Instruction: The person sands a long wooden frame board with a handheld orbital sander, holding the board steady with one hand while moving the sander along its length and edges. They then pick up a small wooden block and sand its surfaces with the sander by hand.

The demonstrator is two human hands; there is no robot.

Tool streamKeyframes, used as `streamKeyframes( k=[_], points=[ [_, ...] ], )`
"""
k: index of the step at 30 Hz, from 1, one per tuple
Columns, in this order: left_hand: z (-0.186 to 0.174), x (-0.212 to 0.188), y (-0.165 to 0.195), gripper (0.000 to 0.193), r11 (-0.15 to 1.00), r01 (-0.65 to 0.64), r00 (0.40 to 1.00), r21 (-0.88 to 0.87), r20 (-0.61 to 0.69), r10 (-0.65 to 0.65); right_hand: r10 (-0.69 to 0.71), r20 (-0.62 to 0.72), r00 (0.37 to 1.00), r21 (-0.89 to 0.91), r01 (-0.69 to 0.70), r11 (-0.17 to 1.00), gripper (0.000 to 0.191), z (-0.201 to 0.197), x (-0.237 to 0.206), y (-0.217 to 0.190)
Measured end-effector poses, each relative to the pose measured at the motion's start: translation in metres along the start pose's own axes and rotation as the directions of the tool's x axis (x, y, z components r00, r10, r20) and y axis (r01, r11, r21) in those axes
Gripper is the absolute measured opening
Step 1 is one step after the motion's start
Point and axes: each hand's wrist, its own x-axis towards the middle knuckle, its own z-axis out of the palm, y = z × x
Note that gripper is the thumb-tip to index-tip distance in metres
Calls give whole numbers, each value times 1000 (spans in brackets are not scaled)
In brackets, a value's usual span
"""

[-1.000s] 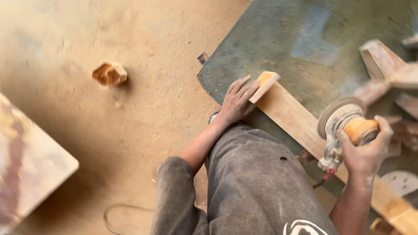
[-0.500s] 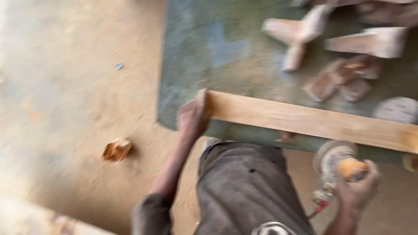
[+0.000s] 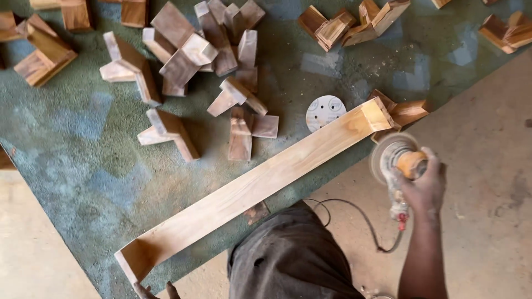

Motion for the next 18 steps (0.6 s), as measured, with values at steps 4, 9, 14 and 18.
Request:
streamKeyframes(
  k=[4,9,14,18],
  points=[
    [13,4,78,78,922,-105,989,373,-55,135,-55,50,997,-38,56,998,90,0,48,27],
    [89,-8,269,56,923,-309,820,230,557,135,-112,175,978,-104,132,986,89,9,103,32],
    [169,0,400,88,633,-767,515,-106,489,704,10,465,885,-183,85,979,97,19,140,9],
    [181,0,411,89,633,-772,539,-57,469,700,11,535,845,-256,150,955,89,35,149,-19]
  ],
)
